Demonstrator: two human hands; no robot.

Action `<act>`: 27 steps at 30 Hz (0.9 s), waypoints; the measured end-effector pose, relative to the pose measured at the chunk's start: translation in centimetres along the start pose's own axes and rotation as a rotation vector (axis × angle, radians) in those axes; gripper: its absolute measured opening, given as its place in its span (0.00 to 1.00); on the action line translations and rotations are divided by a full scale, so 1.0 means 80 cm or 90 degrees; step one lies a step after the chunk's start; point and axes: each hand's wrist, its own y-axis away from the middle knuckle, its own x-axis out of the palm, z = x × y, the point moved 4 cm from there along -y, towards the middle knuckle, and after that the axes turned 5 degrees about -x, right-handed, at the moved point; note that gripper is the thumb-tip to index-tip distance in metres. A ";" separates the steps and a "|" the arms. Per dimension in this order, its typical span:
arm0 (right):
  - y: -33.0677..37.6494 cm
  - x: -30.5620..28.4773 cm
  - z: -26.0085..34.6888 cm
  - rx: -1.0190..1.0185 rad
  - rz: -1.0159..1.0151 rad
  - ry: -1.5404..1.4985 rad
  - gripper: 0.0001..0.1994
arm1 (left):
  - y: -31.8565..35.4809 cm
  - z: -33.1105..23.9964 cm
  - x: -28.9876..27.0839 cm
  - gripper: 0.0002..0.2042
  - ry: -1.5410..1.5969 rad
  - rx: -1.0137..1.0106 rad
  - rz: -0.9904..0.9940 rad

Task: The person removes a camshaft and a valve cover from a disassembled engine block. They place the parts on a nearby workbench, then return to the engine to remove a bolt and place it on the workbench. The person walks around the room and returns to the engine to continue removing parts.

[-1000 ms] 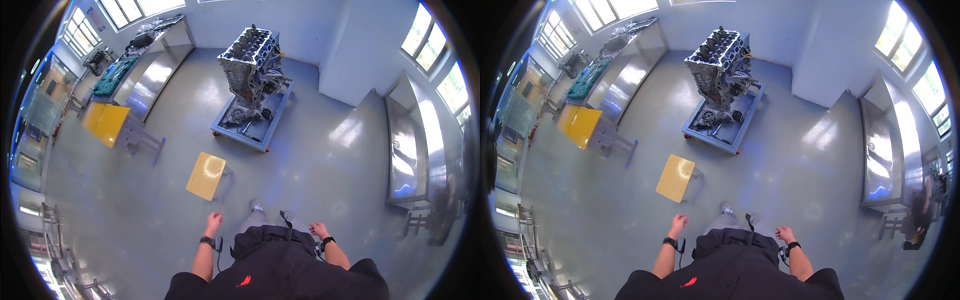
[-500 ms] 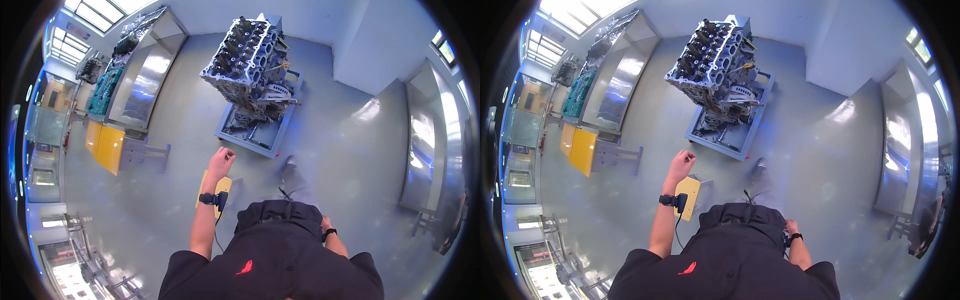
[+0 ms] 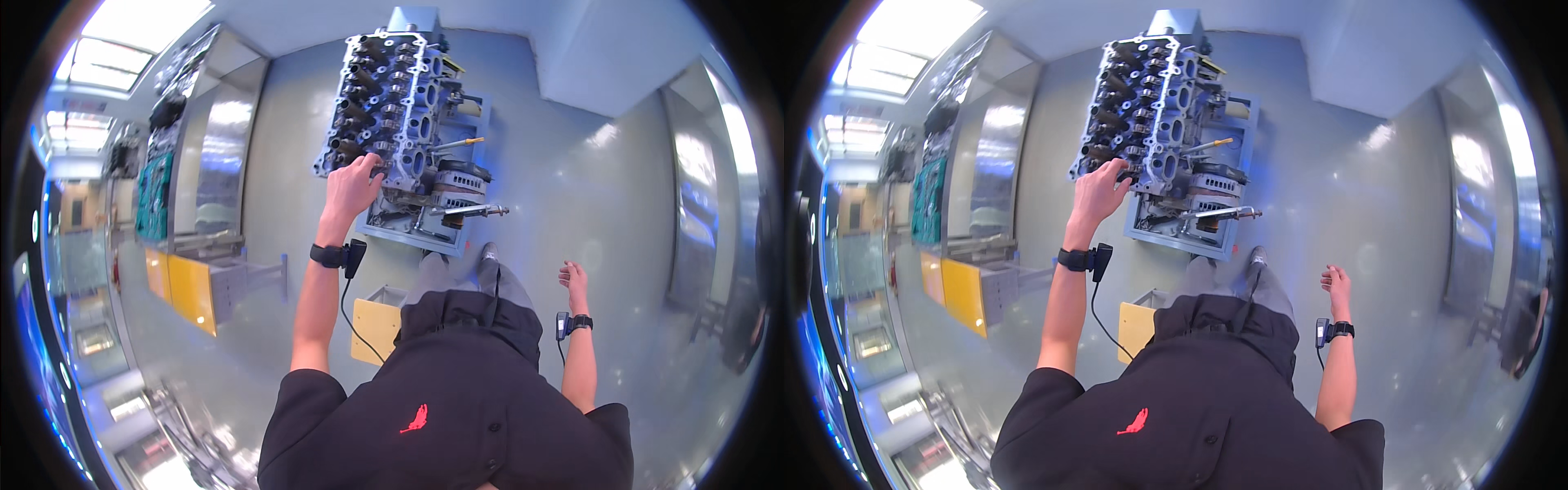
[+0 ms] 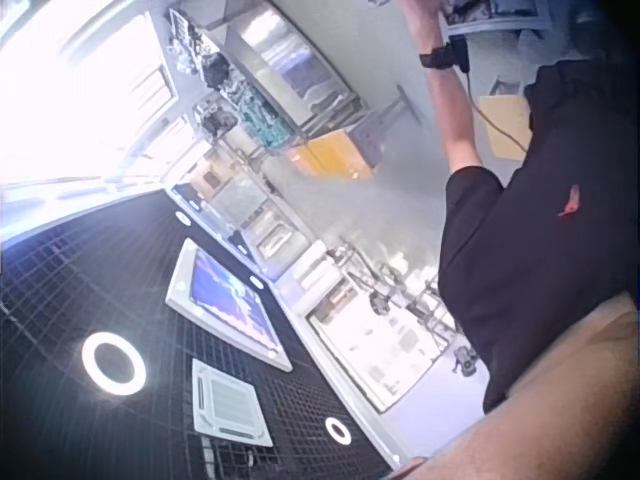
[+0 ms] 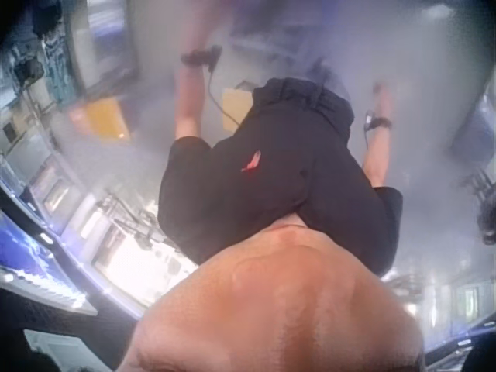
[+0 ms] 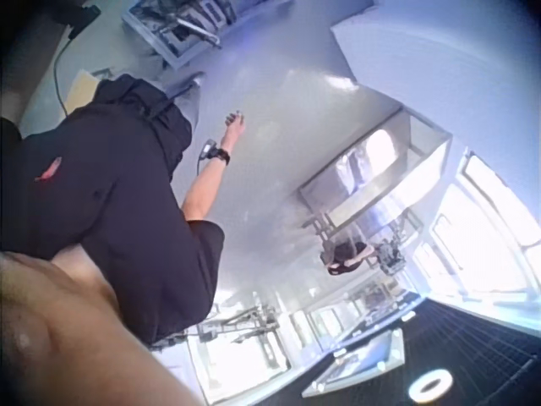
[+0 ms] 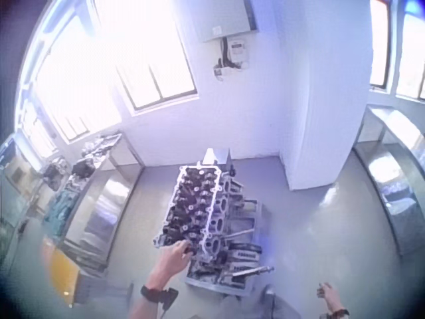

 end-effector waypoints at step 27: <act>0.074 0.190 -0.105 0.217 -0.031 0.029 0.14 | 0.043 0.141 0.007 0.10 0.167 -0.098 0.034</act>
